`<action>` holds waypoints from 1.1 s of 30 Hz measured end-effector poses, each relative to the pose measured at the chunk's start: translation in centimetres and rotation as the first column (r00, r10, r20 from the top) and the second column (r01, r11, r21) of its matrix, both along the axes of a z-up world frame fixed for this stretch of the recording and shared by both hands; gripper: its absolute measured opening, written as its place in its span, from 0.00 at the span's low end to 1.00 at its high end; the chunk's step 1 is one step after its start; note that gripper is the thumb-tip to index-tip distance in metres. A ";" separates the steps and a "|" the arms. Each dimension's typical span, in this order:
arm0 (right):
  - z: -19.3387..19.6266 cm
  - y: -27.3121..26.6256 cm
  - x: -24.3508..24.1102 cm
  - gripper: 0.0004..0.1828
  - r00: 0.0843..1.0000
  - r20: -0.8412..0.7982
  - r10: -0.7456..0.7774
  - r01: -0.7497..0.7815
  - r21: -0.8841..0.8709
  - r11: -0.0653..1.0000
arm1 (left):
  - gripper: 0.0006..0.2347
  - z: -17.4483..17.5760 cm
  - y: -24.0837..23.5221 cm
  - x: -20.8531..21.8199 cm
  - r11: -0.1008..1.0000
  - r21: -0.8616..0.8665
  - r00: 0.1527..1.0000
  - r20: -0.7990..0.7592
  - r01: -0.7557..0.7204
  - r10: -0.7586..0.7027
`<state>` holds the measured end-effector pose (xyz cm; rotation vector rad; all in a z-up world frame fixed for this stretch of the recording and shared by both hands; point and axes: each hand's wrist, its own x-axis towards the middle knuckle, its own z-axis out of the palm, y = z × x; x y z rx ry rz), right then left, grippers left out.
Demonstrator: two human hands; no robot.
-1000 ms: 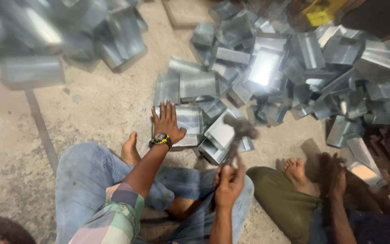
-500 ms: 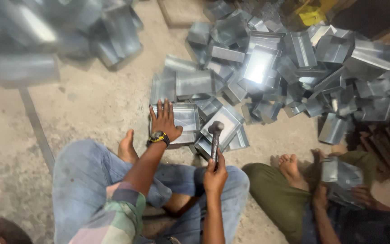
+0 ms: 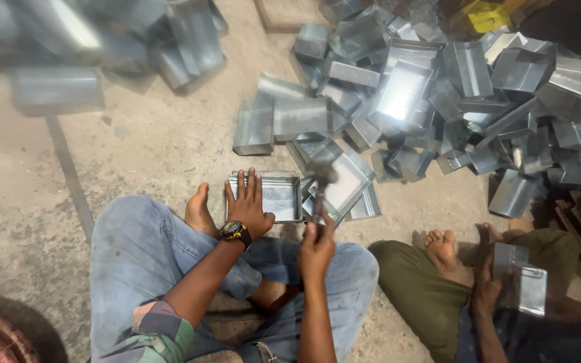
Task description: The person uses a hammer to shape the edges and corners of small metal boxes while sitting on the floor.
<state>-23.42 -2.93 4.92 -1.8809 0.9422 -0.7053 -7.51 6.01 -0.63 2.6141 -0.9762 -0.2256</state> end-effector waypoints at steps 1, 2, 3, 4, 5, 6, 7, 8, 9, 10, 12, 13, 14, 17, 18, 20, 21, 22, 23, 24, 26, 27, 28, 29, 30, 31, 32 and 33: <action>-0.6 -0.6 0.3 0.24 0.977 -0.211 -0.032 0.017 -0.072 0.997 | 0.44 0.1 -0.4 0.0 1.000 -0.028 1.000 0.025 -0.002 0.003; -1.0 -1.0 0.0 0.24 0.990 -0.142 -0.022 -0.002 -0.167 0.986 | 0.43 0.0 -0.8 0.1 0.998 -0.056 0.999 0.050 -0.004 0.007; -1.3 -1.4 -0.2 0.25 0.998 -0.069 -0.003 -0.015 -0.261 0.965 | 0.43 -0.2 -1.2 0.6 0.996 -0.084 0.997 0.081 -0.006 0.013; -1.5 -1.8 -0.1 0.25 1.000 0.002 0.023 -0.021 -0.354 0.935 | 0.37 -0.5 -1.8 1.5 0.999 -0.041 0.998 0.058 -0.031 0.033; -1.8 -2.1 -0.4 0.25 1.000 -0.010 -0.022 0.018 -0.279 0.960 | 0.32 -1.2 -2.6 2.0 0.998 0.006 0.998 0.024 -0.058 0.058; -2.2 -2.4 -0.4 0.24 0.997 -0.026 -0.066 0.059 -0.203 0.978 | 0.28 -2.1 -3.5 2.8 0.995 0.055 0.996 -0.008 -0.083 0.084; -2.5 -2.3 -1.3 0.23 0.991 -0.058 -0.117 0.110 -0.120 0.987 | 0.21 -3.4 -4.4 3.8 0.996 -0.042 0.992 0.097 -0.076 0.079; -2.9 -2.1 -2.2 0.24 0.990 -0.062 -0.129 0.123 -0.096 0.988 | 0.16 -4.7 -5.2 5.1 0.989 -0.138 0.976 0.200 -0.059 0.086; -3.0 -2.3 -2.2 0.24 0.989 -0.052 -0.137 0.133 -0.077 0.988 | 0.15 -5.7 -5.9 7.0 0.993 -0.117 0.986 0.169 0.026 -0.005; -3.1 -2.4 -2.4 0.24 0.989 -0.041 -0.145 0.142 -0.058 0.988 | 0.14 -6.4 -6.4 8.5 0.989 -0.099 0.986 0.135 0.110 -0.097; -2.8 -3.0 -2.1 0.24 0.992 0.014 -0.126 0.127 -0.058 0.990 | 0.12 -6.5 -7.7 11.1 0.979 0.118 0.983 0.047 0.169 -0.176; -2.8 -3.0 -2.2 0.24 0.993 0.037 -0.111 0.113 -0.052 0.992 | 0.12 -6.3 -7.5 11.5 0.953 0.227 0.979 -0.008 0.198 -0.202; -2.6 -3.2 -2.4 0.24 0.993 0.063 -0.104 0.105 -0.010 0.994 | 0.11 -5.8 -7.2 11.4 0.973 0.136 0.978 0.065 0.188 -0.198; -1.8 -3.1 -2.0 0.25 0.978 0.195 -0.075 0.042 0.168 0.985 | 0.08 -2.3 -5.5 9.7 0.974 -0.047 0.932 0.302 0.223 -0.199; -1.4 -2.8 -1.9 0.25 0.961 0.271 -0.050 -0.016 0.237 0.971 | 0.09 -0.9 -4.6 8.7 0.966 -0.062 0.898 0.387 0.253 -0.210; -0.1 -1.5 -2.7 0.25 0.930 0.366 -0.029 -0.085 0.292 0.953 | 0.13 1.5 -2.6 6.1 0.949 -0.098 0.886 0.397 0.301 -0.240; 0.9 -1.4 -2.5 0.26 0.915 0.403 -0.004 -0.114 0.268 0.957 | 0.16 3.1 -2.1 5.9 0.945 -0.129 0.908 0.344 0.300 -0.241; 1.9 -1.2 -2.3 0.26 0.898 0.439 0.023 -0.143 0.242 0.960 | 0.19 4.4 -1.8 5.8 0.941 -0.161 0.926 0.290 0.297 -0.243; 2.6 -0.8 -2.5 0.25 0.864 0.502 0.044 -0.162 0.194 0.967 | 0.19 5.4 -1.7 5.8 0.946 -0.157 0.931 0.282 0.284 -0.232; 3.2 -0.5 -2.7 0.24 0.825 0.561 0.068 -0.178 0.144 0.973 | 0.19 6.1 -1.6 5.9 0.951 -0.153 0.936 0.273 0.270 -0.222; 3.4 0.2 -4.1 0.24 0.776 0.623 0.099 -0.187 0.077 0.979 | 0.19 6.2 -1.7 5.3 0.954 -0.148 0.943 0.251 0.260 -0.218; 3.0 0.4 -4.2 0.26 0.757 0.642 0.124 -0.196 0.042 0.980 | 0.17 6.1 -1.7 5.4 0.954 -0.157 0.943 0.259 0.256 -0.210; 2.5 0.6 -4.4 0.27 0.737 0.659 0.150 -0.205 0.007 0.979 | 0.16 5.8 -1.7 5.4 0.954 -0.165 0.943 0.266 0.251 -0.202; 1.7 0.3 -4.0 0.26 0.776 0.618 0.128 -0.182 0.025 0.983 | 0.16 5.5 -1.8 5.5 0.957 -0.151 0.939 0.281 0.247 -0.198; 0.7 -0.2 -3.1 0.25 0.811 0.575 0.106 -0.159 0.042 0.986 | 0.15 5.1 -1.9 5.5 0.960 -0.138 0.935 0.297 0.243 -0.194; -0.2 -0.8 -2.4 0.25 0.843 0.531 0.087 -0.137 0.055 0.989 | 0.14 4.7 -2.1 5.5 0.963 -0.126 0.931 0.314 0.237 -0.188; -1.1 -1.3 -1.8 0.24 0.919 0.364 0.148 -0.143 -0.041 0.989 | 0.15 4.2 -2.1 5.4 0.961 -0.136 0.932 0.309 0.240 -0.189; -1.6 -1.7 -1.4 0.24 0.964 0.183 0.191 -0.167 -0.136 0.976 | 0.16 3.8 -2.3 5.5 0.959 -0.146 0.933 0.307 0.241 -0.188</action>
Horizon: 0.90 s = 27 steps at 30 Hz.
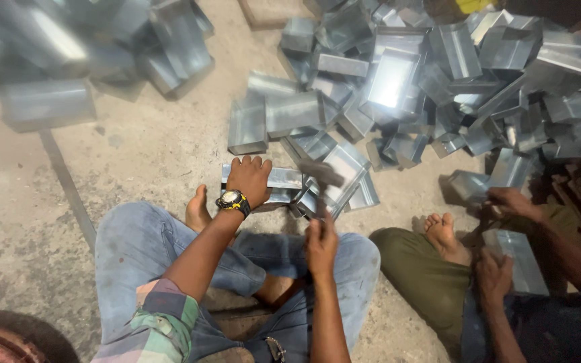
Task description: The person uses a hammer to shape the edges and corners of small metal boxes while sitting on the floor.
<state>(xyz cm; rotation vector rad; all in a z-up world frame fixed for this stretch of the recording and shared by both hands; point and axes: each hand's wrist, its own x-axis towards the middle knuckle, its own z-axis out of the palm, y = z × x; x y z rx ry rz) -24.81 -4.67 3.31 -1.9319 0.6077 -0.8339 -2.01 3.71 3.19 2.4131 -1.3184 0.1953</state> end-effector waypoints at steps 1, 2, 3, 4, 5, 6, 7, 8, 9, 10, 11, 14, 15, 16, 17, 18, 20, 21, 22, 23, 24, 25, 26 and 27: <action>-0.1 -0.3 -0.2 0.23 0.986 -0.168 -0.003 -0.018 -0.122 0.992 | 0.16 -0.4 -0.2 0.1 1.000 -0.010 1.000 -0.004 0.002 -0.002; 0.0 -0.5 0.0 0.25 0.991 -0.125 -0.038 0.045 0.053 0.998 | 0.14 -0.7 -0.4 0.3 0.999 -0.019 0.999 0.024 -0.037 0.038; 0.5 -0.6 -0.3 0.28 0.993 -0.089 -0.077 0.096 0.230 0.968 | 0.12 -0.9 -0.6 0.5 0.997 -0.029 0.996 0.051 -0.076 0.078; 1.6 -0.7 -0.9 0.30 0.992 -0.063 -0.109 0.125 0.401 0.908 | 0.10 -1.1 -0.8 0.6 0.991 -0.041 0.989 0.076 -0.124 0.127; 2.8 -0.9 -1.1 0.29 0.993 0.010 -0.121 0.107 0.395 0.912 | 0.09 -1.4 -0.9 0.7 0.989 -0.056 0.989 0.047 -0.140 0.143; 4.2 -0.5 -2.2 0.28 0.987 0.072 -0.143 0.103 0.394 0.913 | 0.09 -1.8 -1.0 -0.1 0.987 -0.062 0.989 0.008 -0.145 0.146; 5.7 0.1 -3.2 0.27 0.977 0.134 -0.164 0.100 0.392 0.915 | 0.09 -2.3 -1.0 -1.0 0.986 -0.068 0.988 -0.031 -0.150 0.149; 7.4 0.1 -3.1 0.25 0.969 0.196 -0.153 0.071 0.375 0.924 | 0.11 -2.5 -1.5 -1.0 0.964 -0.213 0.987 -0.074 -0.156 0.143; 9.1 0.4 -3.2 0.24 0.956 0.257 -0.141 0.042 0.357 0.933 | 0.14 -2.9 -1.8 -1.6 0.921 -0.353 0.985 -0.115 -0.163 0.130; 10.4 1.3 -4.1 0.22 0.944 0.300 -0.136 0.024 0.347 0.938 | 0.17 -3.9 -1.5 -3.5 0.864 -0.473 0.980 -0.166 -0.173 0.105; 11.7 2.3 -4.6 0.23 0.913 0.380 -0.146 -0.018 0.396 0.918 | 0.19 -4.9 -1.5 -4.9 0.811 -0.540 0.973 -0.149 -0.228 0.175; 15.9 3.7 -3.5 0.23 0.834 0.548 -0.069 -0.129 0.316 0.940 | 0.21 -6.8 -2.4 -4.7 0.762 -0.541 0.927 -0.306 -0.356 0.217; 16.9 3.6 -3.2 0.23 0.817 0.573 -0.064 -0.106 0.259 0.960 | 0.21 -7.7 -2.8 -4.6 0.774 -0.496 0.894 -0.403 -0.393 0.196; 17.9 3.5 -3.2 0.23 0.808 0.586 -0.065 -0.073 0.209 0.975 | 0.21 -8.7 -3.1 -5.0 0.774 -0.488 0.890 -0.404 -0.404 0.210; 19.1 2.8 -3.4 0.19 0.742 0.665 -0.086 -0.211 0.353 0.912 | 0.21 -9.6 -3.5 -5.2 0.773 -0.480 0.887 -0.404 -0.414 0.224; 20.0 1.8 -3.5 0.24 0.672 0.728 -0.134 -0.350 0.472 0.809 | 0.21 -10.2 -3.9 -5.1 0.776 -0.469 0.884 -0.403 -0.421 0.237; 20.5 -1.8 -1.6 0.25 0.550 0.814 0.185 -0.561 0.195 0.805 | 0.20 -10.7 -4.4 -4.9 0.783 -0.475 0.902 -0.353 -0.401 0.248; 19.7 -3.1 -0.5 0.26 0.460 0.822 0.335 -0.647 0.052 0.761 | 0.19 -10.7 -4.4 -4.8 0.789 -0.476 0.912 -0.325 -0.388 0.252; 18.4 -4.2 0.6 0.25 0.514 0.806 0.295 -0.564 0.059 0.824 | 0.21 -10.5 -4.4 -4.5 0.788 -0.483 0.914 -0.324 -0.381 0.244; 16.8 -4.9 1.8 0.24 0.562 0.789 0.249 -0.476 0.062 0.877 | 0.23 -10.2 -4.4 -4.3 0.787 -0.490 0.917 -0.322 -0.375 0.236; 15.0 -5.1 2.4 0.24 0.609 0.769 0.193 -0.375 0.065 0.925 | 0.25 -10.1 -4.2 -4.7 0.789 -0.495 0.920 -0.324 -0.365 0.222; 13.1 -4.9 2.9 0.25 0.783 0.618 0.076 -0.175 0.101 0.979 | 0.24 -9.9 -4.0 -5.0 0.794 -0.480 0.916 -0.326 -0.374 0.235; 11.9 -4.8 3.4 0.26 0.896 0.440 -0.063 0.028 0.084 0.996 | 0.22 -9.6 -4.1 -5.1 0.792 -0.471 0.910 -0.330 -0.389 0.251; 11.4 -4.6 3.4 0.23 0.997 0.067 -0.038 0.053 -0.236 0.970 | 0.21 -9.3 -4.1 -5.4 0.790 -0.462 0.904 -0.334 -0.404 0.267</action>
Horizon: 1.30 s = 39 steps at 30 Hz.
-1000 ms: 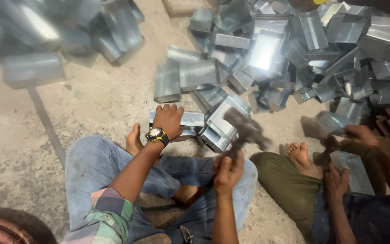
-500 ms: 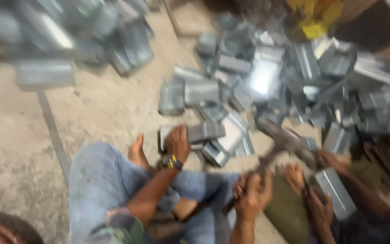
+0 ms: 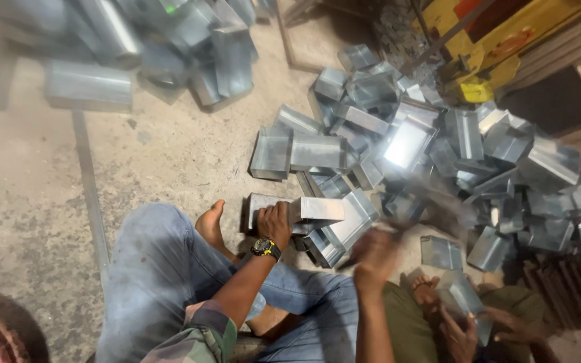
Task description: The person uses a hammer to shape the edges and corners of small metal boxes while sitting on the floor.
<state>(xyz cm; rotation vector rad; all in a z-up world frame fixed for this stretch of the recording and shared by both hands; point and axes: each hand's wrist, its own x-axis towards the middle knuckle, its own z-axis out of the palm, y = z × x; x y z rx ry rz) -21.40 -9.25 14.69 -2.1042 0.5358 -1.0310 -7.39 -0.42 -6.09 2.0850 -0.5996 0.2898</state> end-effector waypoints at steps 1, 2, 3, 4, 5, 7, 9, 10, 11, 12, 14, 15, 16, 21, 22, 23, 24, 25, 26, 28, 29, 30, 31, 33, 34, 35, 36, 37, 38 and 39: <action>-0.2 0.3 0.4 0.29 0.924 -0.368 -0.106 -0.009 -0.299 0.954 | 0.22 0.2 0.1 0.3 1.000 -0.012 1.000 0.006 0.011 -0.011; 0.3 0.5 0.6 0.29 0.894 -0.439 -0.093 -0.035 -0.275 0.961 | 0.24 0.3 0.2 0.4 0.999 -0.024 1.000 0.011 0.021 -0.021; 1.5 0.7 0.1 0.30 0.856 -0.511 -0.080 -0.056 -0.246 0.968 | 0.25 0.3 0.3 0.2 0.999 -0.033 0.999 0.013 0.035 -0.034; 2.9 0.7 0.1 0.31 0.812 -0.580 -0.067 -0.075 -0.216 0.973 | 0.24 0.3 0.1 0.0 0.999 -0.040 1.000 0.012 0.017 -0.016; 4.9 0.8 -0.4 0.26 0.799 -0.592 -0.109 0.016 -0.159 0.987 | 0.24 0.2 0.3 0.1 0.999 -0.041 1.000 0.017 0.008 -0.007; 9.6 0.9 -1.7 0.21 0.851 -0.502 -0.156 0.157 -0.040 0.987 | 0.23 0.0 0.2 0.0 0.999 -0.045 0.999 0.032 -0.003 0.004; 13.1 1.4 -2.7 0.16 1.000 0.018 0.002 -0.002 0.011 1.000 | 0.22 -0.2 -0.1 -0.1 0.999 -0.050 0.999 0.052 -0.009 0.011; 14.9 1.4 -3.0 0.12 0.982 0.163 0.095 -0.095 -0.008 0.995 | 0.21 -0.3 -0.2 -0.2 0.998 -0.056 0.999 0.047 -0.016 0.019; 16.0 1.5 -3.1 0.12 0.960 0.271 0.065 -0.059 -0.030 0.998 | 0.21 -0.5 -0.1 -0.1 0.998 -0.058 0.999 0.046 -0.021 0.024; 16.7 1.2 -2.8 0.14 0.926 0.376 0.036 -0.019 -0.049 0.999 | 0.20 -0.6 0.0 -0.1 0.998 -0.060 0.999 0.044 -0.026 0.029; 15.7 0.6 -0.7 0.18 0.804 0.536 0.256 -0.227 -0.121 0.966 | 0.21 -0.6 -0.1 0.2 0.998 -0.064 0.999 0.030 -0.017 0.019; 14.4 0.3 0.5 0.18 0.780 0.553 0.292 -0.274 -0.118 0.955 | 0.22 -0.6 -0.2 0.1 0.997 -0.071 1.000 0.022 -0.013 0.015; 12.2 0.7 1.3 0.18 0.842 0.481 0.243 -0.241 -0.068 0.968 | 0.21 -0.7 -0.2 0.0 0.998 -0.061 0.999 0.030 -0.020 0.022; 3.0 3.4 0.7 0.19 0.651 -0.747 -0.131 -0.145 -0.292 0.945 | 0.23 -0.3 -0.5 0.0 0.999 -0.010 0.999 0.013 -0.039 0.039; 3.2 3.7 -0.1 0.19 0.581 -0.796 -0.169 -0.109 -0.282 0.953 | 0.23 -0.2 -0.4 0.5 0.999 -0.005 0.999 -0.002 -0.035 0.035; 4.4 3.7 -1.1 0.20 0.618 -0.760 -0.203 -0.034 -0.284 0.958 | 0.22 0.0 -0.6 0.9 0.999 -0.003 0.999 -0.022 -0.033 0.033; 5.9 3.7 -1.7 0.23 0.650 -0.722 -0.238 0.040 -0.280 0.959 | 0.22 0.1 -0.9 1.4 1.000 -0.002 0.999 -0.042 -0.030 0.030; 8.1 3.4 -2.7 0.25 0.736 -0.634 -0.236 -0.013 -0.361 0.932 | 0.22 0.0 -0.9 0.6 0.999 0.005 0.998 -0.042 -0.052 0.052; 10.5 3.1 -3.6 0.28 0.813 -0.540 -0.216 -0.056 -0.443 0.895 | 0.21 -0.2 -0.9 0.0 0.997 0.013 0.996 -0.041 -0.074 0.075; 13.9 3.6 -5.2 0.25 0.966 -0.246 -0.073 0.068 -0.029 0.997 | 0.22 -0.8 0.0 -0.1 0.999 0.035 0.999 -0.019 -0.036 0.037; 15.4 2.9 -4.4 0.20 1.000 -0.023 0.001 -0.003 -0.070 0.998 | 0.23 -0.5 -0.4 0.3 0.999 0.020 0.999 -0.030 -0.029 0.030; 16.6 2.2 -3.7 0.17 0.976 0.197 0.091 -0.068 -0.125 0.990 | 0.24 -0.3 -0.8 0.8 1.000 0.005 0.999 -0.040 -0.022 0.022; 16.6 1.9 -3.0 0.17 0.948 0.298 0.109 -0.078 -0.112 0.991 | 0.22 -0.4 -0.6 0.6 0.999 0.004 0.999 -0.028 -0.038 0.038; 13.7 0.9 -1.1 0.16 0.903 0.391 0.177 -0.160 -0.078 0.984 | 0.19 -0.7 -0.6 0.3 0.998 -0.003 0.998 0.005 -0.070 0.070; 11.4 0.4 -0.2 0.16 0.914 0.363 0.182 -0.170 -0.064 0.983 | 0.18 -0.7 -0.7 0.3 0.998 -0.017 0.998 0.013 -0.068 0.068; 8.6 0.2 0.4 0.16 0.959 0.244 0.145 -0.131 -0.071 0.989 | 0.18 -0.8 -0.8 0.1 0.997 -0.030 0.998 0.020 -0.065 0.065; 5.9 0.1 0.8 0.16 0.993 0.058 0.100 -0.092 -0.131 0.987 | 0.18 -0.8 -0.8 0.0 0.997 -0.043 0.998 0.028 -0.061 0.063; 3.7 0.2 0.8 0.16 0.977 -0.208 0.042 -0.103 -0.292 0.951 | 0.18 -0.8 -0.8 -0.1 0.997 -0.038 0.998 0.023 -0.065 0.066; 2.3 0.2 0.5 0.16 0.896 -0.443 -0.018 -0.222 -0.484 0.846 | 0.18 -0.8 -0.7 -0.2 0.997 -0.033 0.997 0.017 -0.068 0.069; 1.5 0.4 0.3 0.16 0.837 -0.543 -0.066 -0.296 -0.551 0.780 | 0.18 -0.6 -0.7 0.2 0.997 -0.031 0.997 0.019 -0.074 0.074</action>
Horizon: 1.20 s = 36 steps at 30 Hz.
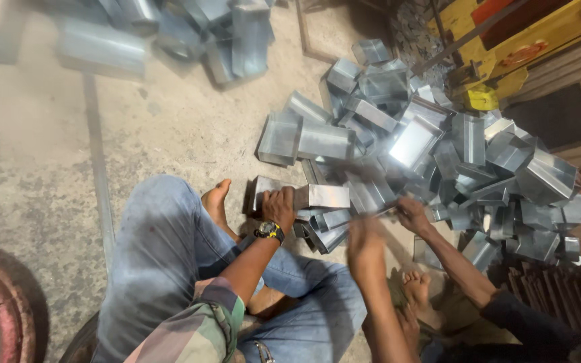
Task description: The person uses a hammer to shape the edges and corners of small metal boxes while sitting on the floor.
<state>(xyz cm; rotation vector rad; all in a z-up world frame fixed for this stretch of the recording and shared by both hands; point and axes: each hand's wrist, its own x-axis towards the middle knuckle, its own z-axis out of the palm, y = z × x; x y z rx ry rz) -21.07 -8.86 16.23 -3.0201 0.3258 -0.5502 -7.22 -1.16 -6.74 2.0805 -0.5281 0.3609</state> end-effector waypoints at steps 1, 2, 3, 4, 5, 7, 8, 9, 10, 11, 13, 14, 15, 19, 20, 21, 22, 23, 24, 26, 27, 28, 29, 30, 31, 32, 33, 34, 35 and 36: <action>0.1 0.2 -0.3 0.17 0.999 0.014 -0.029 0.028 0.042 0.999 | 0.17 0.2 0.0 0.3 1.000 0.015 1.000 0.008 -0.010 0.010; 1.0 0.3 -0.7 0.19 0.998 0.023 -0.057 0.055 0.084 0.995 | 0.16 0.3 -0.1 0.6 0.999 0.029 1.000 0.014 -0.021 0.020; 2.4 0.4 -1.1 0.21 0.996 0.030 -0.085 0.080 0.127 0.989 | 0.15 0.4 -0.2 0.8 0.999 0.043 0.999 0.020 -0.032 0.031; 4.5 0.3 -1.9 0.23 0.983 0.004 -0.186 0.180 0.224 0.958 | 0.16 0.3 -0.2 0.4 0.999 0.025 1.000 0.015 -0.026 0.026; 6.6 0.1 -2.4 0.26 0.959 -0.033 -0.282 0.278 0.315 0.908 | 0.16 0.3 -0.3 0.2 1.000 0.008 1.000 0.011 -0.020 0.020; 9.6 1.1 -3.7 0.16 0.940 0.237 -0.244 0.136 0.394 0.909 | 0.16 -0.1 0.4 -0.6 1.000 0.002 1.000 0.007 0.013 -0.013; 10.2 1.5 -3.3 0.16 0.898 0.391 -0.204 -0.023 0.504 0.863 | 0.16 0.0 0.2 -0.4 1.000 -0.003 1.000 0.010 0.008 -0.008; 10.3 1.9 -2.8 0.16 0.824 0.535 -0.186 -0.196 0.577 0.793 | 0.16 0.1 0.0 -0.1 1.000 -0.007 1.000 0.013 0.003 -0.003; 9.7 2.5 -2.5 0.17 0.723 0.662 -0.199 -0.365 0.610 0.703 | 0.16 -0.1 0.0 0.1 1.000 0.006 1.000 -0.007 0.004 -0.004; 8.4 3.2 -1.9 0.14 0.768 0.601 -0.222 -0.272 0.620 0.736 | 0.15 -0.3 -0.2 0.3 1.000 0.018 1.000 -0.026 0.005 -0.004; 4.9 4.3 -0.6 0.13 0.839 0.466 -0.281 -0.074 0.610 0.789 | 0.13 -1.1 -0.9 0.0 1.000 0.017 0.999 -0.040 -0.003 0.004; 3.5 4.7 -0.4 0.15 0.862 0.394 -0.317 0.025 0.592 0.805 | 0.13 -1.7 -1.1 -0.1 1.000 0.007 0.999 -0.030 -0.013 0.013; 2.6 5.0 -0.5 0.15 0.964 0.193 -0.181 0.092 0.398 0.913 | 0.13 -2.2 -1.3 -0.4 1.000 -0.004 1.000 -0.020 -0.022 0.022; 3.2 4.9 -1.4 0.21 0.922 -0.204 -0.329 0.379 0.312 0.871 | 0.09 -3.4 -2.7 0.5 0.990 -0.087 0.992 0.050 -0.110 0.114; 3.6 4.8 -1.9 0.21 0.962 -0.053 -0.267 0.267 0.367 0.891 | 0.07 -3.6 -3.1 0.0 0.993 -0.035 0.991 0.065 -0.115 0.117; 3.9 4.7 -2.4 0.21 0.974 0.102 -0.202 0.145 0.406 0.902 | 0.06 -3.6 -3.5 -0.5 0.993 0.018 0.990 0.079 -0.120 0.119; 3.6 5.2 -2.8 0.21 0.951 0.261 -0.164 0.035 0.439 0.898 | 0.07 -3.8 -3.3 -0.8 0.996 0.001 0.994 0.060 -0.095 0.094; 3.2 5.6 -3.0 0.21 0.927 0.299 -0.226 0.041 0.519 0.854 | 0.08 -3.9 -2.9 -1.0 0.997 -0.016 0.997 0.041 -0.069 0.070; 2.6 5.8 -3.0 0.21 0.904 0.326 -0.277 0.033 0.592 0.805 | 0.09 -3.7 -2.7 -1.3 0.998 -0.038 0.998 0.017 -0.057 0.058; 1.4 5.8 -2.7 0.21 0.911 0.299 -0.283 0.049 0.604 0.795 | 0.09 -3.0 -2.2 -1.2 0.997 -0.041 0.997 0.026 -0.066 0.067; 0.7 5.8 -2.2 0.22 0.939 0.245 -0.239 0.071 0.545 0.836 | 0.09 -2.4 -1.8 -0.9 0.997 -0.042 0.997 0.034 -0.069 0.071; 0.3 5.3 -1.9 0.23 0.962 0.191 -0.196 0.084 0.475 0.876 | 0.09 -1.6 -1.9 -0.4 0.998 -0.017 0.998 0.030 -0.059 0.060; 0.0 4.7 -1.7 0.23 0.965 0.131 -0.228 0.144 0.462 0.875 | 0.10 -0.8 -1.8 0.0 0.999 0.009 0.998 0.025 -0.050 0.049; -0.4 4.5 -2.1 0.22 0.961 0.060 -0.271 0.216 0.450 0.866 | 0.10 -0.3 -1.2 -0.5 0.999 0.043 0.999 0.012 -0.031 0.030; -0.8 4.5 -2.8 0.22 0.950 -0.011 -0.312 0.286 0.434 0.854 | 0.10 0.3 -0.7 -1.1 0.998 0.059 1.000 -0.007 -0.011 0.011; -1.0 4.0 -2.7 0.22 0.936 -0.013 -0.352 0.315 0.474 0.822 | 0.09 1.3 -0.4 -0.7 0.997 0.070 1.000 -0.018 -0.012 0.014; -1.0 3.7 -2.9 0.22 0.921 -0.018 -0.390 0.343 0.513 0.787 | 0.09 2.3 0.0 -0.4 0.997 0.081 0.999 -0.028 -0.014 0.016; -1.3 3.8 -3.7 0.23 0.895 -0.029 -0.445 0.385 0.552 0.740 | 0.08 3.2 0.6 -0.4 0.998 0.058 0.999 0.028 -0.019 0.017; -1.5 4.0 -4.4 0.22 0.900 0.054 -0.433 0.319 0.594 0.738 | 0.08 4.1 1.3 -0.3 0.999 0.035 0.996 0.085 -0.022 0.019; -1.7 3.7 -4.4 0.21 0.897 0.146 -0.416 0.239 0.632 0.737 | 0.08 5.3 1.6 0.5 1.000 0.011 0.988 0.151 -0.029 0.027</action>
